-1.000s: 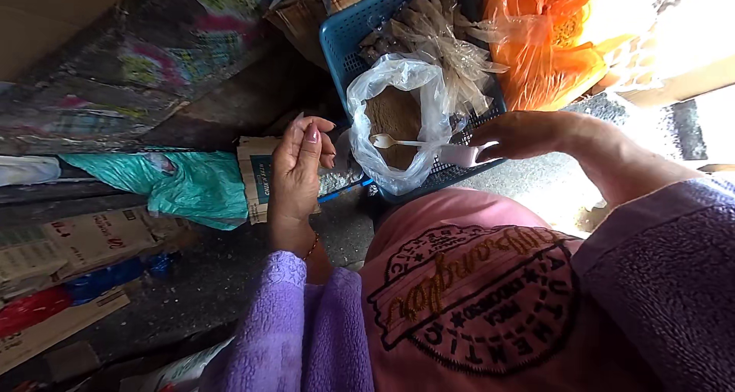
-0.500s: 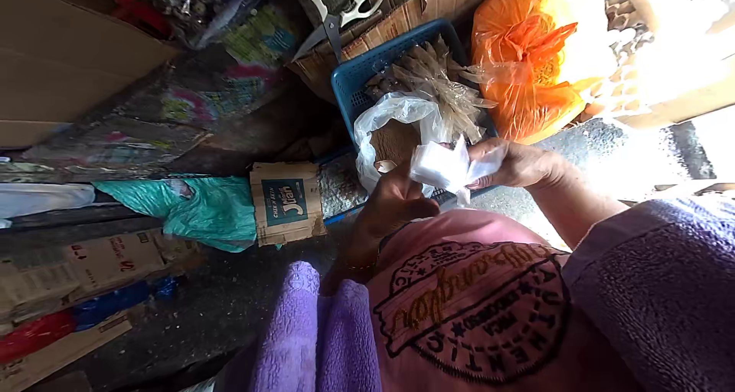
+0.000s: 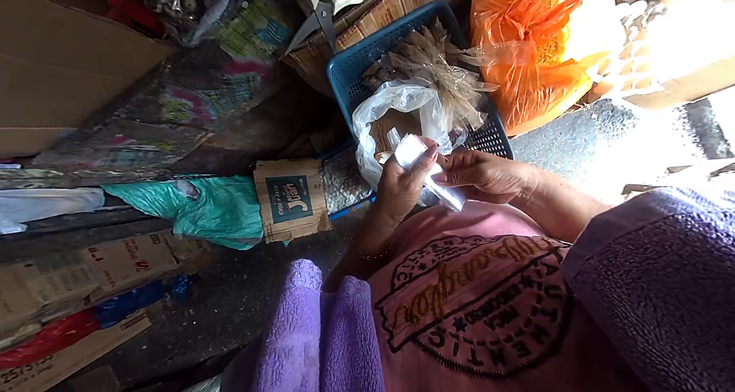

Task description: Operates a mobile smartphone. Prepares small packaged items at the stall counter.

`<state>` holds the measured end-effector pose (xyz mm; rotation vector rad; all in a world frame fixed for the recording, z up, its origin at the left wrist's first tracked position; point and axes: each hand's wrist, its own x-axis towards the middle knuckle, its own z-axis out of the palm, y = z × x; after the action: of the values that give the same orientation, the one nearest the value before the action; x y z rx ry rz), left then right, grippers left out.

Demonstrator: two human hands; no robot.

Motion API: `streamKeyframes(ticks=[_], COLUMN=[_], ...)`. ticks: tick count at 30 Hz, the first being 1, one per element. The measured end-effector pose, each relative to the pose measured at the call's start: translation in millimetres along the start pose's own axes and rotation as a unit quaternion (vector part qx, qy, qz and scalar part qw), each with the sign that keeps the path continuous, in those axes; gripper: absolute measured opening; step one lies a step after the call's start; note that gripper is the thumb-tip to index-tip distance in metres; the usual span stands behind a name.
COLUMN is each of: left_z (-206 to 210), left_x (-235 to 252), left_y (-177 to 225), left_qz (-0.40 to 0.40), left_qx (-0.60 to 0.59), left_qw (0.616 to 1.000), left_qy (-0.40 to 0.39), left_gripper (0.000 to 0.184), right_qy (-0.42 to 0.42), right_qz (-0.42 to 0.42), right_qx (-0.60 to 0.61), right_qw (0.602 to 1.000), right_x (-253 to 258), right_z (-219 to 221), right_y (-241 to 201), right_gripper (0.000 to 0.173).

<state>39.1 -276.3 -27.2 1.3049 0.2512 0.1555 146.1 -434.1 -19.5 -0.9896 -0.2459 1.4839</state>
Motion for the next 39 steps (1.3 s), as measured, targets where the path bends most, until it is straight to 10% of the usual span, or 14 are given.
streamKeyframes(ticks=[21, 39], left_z=[-34.3, -152.3], left_x=[17.3, -23.2], left_y=[13.5, 70.8], left_qz=[0.073, 0.144], left_qx=[-0.006, -0.001], left_qw=[0.976, 0.984], left_qy=[-0.207, -0.106], left_gripper=[0.025, 0.023], right_qy=[-0.089, -0.107], right_qz=[-0.014, 0.036], right_qx=[0.026, -0.111], right_qw=[0.996, 0.987], right_x=[-5.0, 105.8], right_z=[15.4, 115.2], right_y=[-4.8, -37.1], right_gripper=[0.019, 0.016])
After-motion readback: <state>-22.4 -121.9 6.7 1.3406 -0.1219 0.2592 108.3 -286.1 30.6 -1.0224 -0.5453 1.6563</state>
